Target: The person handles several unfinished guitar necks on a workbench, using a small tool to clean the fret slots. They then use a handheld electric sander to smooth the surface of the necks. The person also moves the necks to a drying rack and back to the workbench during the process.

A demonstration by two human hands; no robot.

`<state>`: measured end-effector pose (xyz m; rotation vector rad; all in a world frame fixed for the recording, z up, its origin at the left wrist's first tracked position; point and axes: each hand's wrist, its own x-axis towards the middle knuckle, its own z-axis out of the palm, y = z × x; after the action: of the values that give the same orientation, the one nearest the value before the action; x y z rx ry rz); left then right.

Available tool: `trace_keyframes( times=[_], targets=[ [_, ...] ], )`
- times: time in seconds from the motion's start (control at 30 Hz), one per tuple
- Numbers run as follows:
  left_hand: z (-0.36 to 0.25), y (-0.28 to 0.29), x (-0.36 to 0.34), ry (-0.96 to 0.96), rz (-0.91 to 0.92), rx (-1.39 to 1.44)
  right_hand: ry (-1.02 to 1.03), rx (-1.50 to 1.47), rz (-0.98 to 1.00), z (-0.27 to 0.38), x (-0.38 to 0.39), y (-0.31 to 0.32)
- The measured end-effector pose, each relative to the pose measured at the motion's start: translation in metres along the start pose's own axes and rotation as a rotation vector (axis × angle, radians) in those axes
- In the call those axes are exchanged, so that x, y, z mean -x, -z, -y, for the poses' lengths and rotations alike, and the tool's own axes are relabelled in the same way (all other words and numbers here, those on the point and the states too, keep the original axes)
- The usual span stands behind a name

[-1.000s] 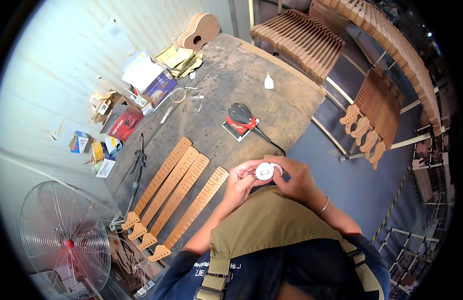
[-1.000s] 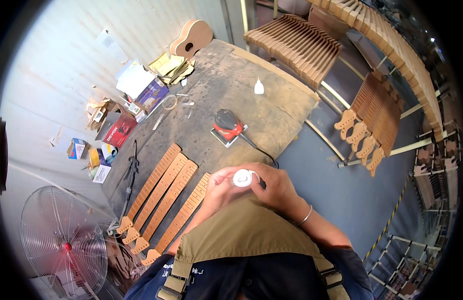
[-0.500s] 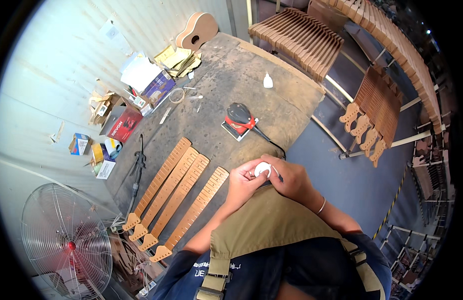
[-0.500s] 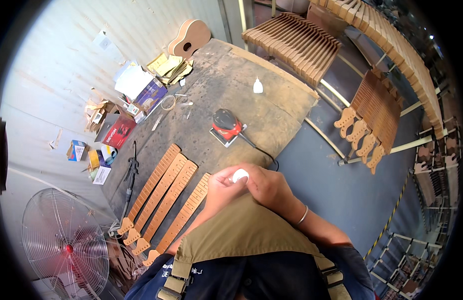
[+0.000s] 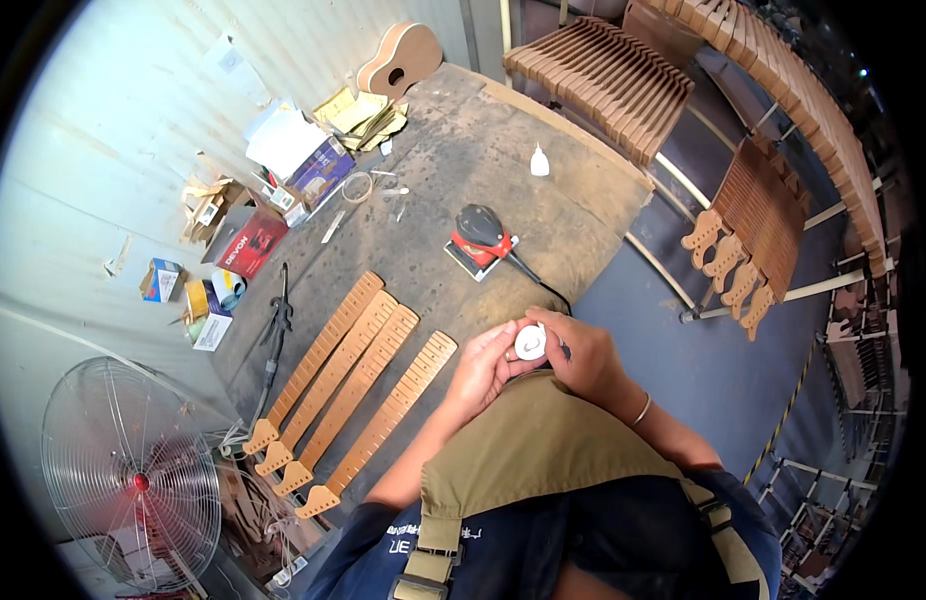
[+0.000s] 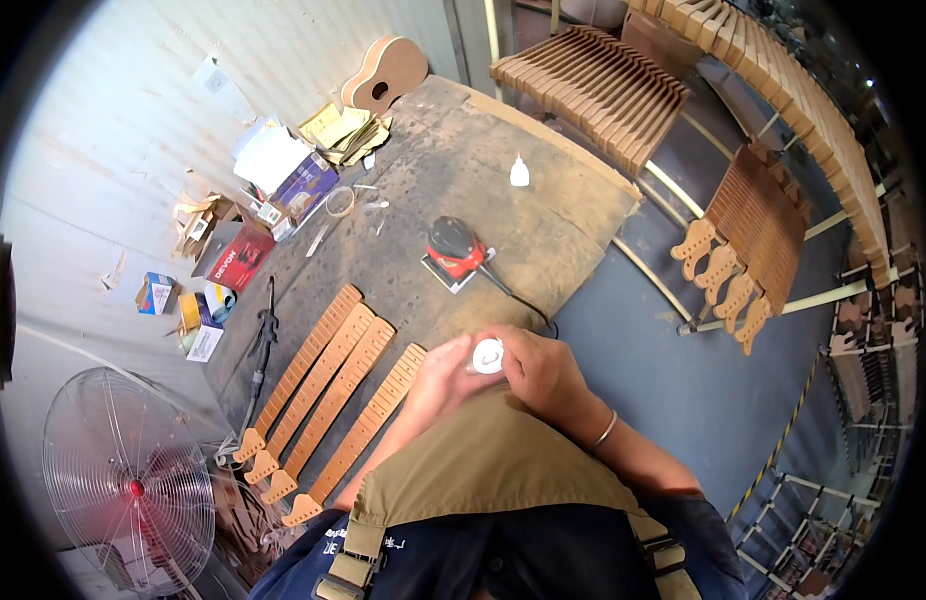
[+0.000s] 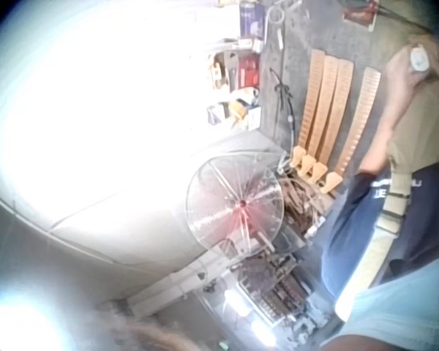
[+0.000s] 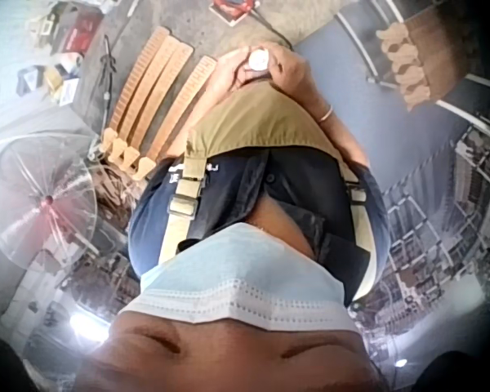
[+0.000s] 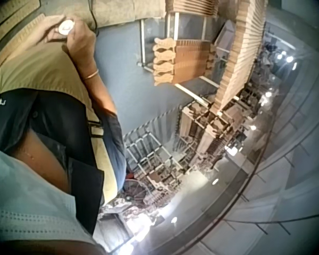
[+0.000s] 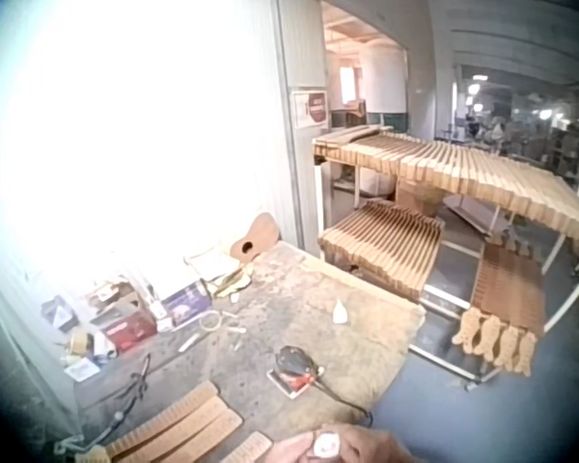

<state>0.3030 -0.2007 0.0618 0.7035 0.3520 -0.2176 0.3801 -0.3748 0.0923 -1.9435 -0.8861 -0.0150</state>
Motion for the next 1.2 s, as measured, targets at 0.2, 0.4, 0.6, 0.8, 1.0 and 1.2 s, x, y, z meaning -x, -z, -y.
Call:
trace_keyframes(
  times=[0.2, 0.4, 0.6, 0.8, 1.0, 1.2],
  targets=[
    [0.003, 0.009, 0.004, 0.118, 0.09, 0.178, -0.018, -0.008, 0.092, 0.0, 0.0, 0.003],
    [0.016, 0.009, 0.004, 0.118, 0.145, 0.189, -0.058, 0.05, 0.245, 0.004, 0.002, 0.01],
    [0.026, 0.015, 0.001, 0.149, 0.165, 0.298, 0.026, -0.087, 0.296, 0.015, 0.004, 0.018],
    [0.031, 0.009, 0.001, 0.12, 0.086, 0.303, -0.022, -0.095, 0.28, 0.002, 0.01, 0.013],
    [0.035, -0.003, -0.017, 0.148, 0.023, -0.017, -0.133, -0.176, 0.286, -0.024, 0.023, 0.025],
    [0.072, 0.018, -0.044, 0.254, -0.263, -0.536, -0.582, -0.461, 0.049, -0.118, 0.078, 0.021]
  ],
)
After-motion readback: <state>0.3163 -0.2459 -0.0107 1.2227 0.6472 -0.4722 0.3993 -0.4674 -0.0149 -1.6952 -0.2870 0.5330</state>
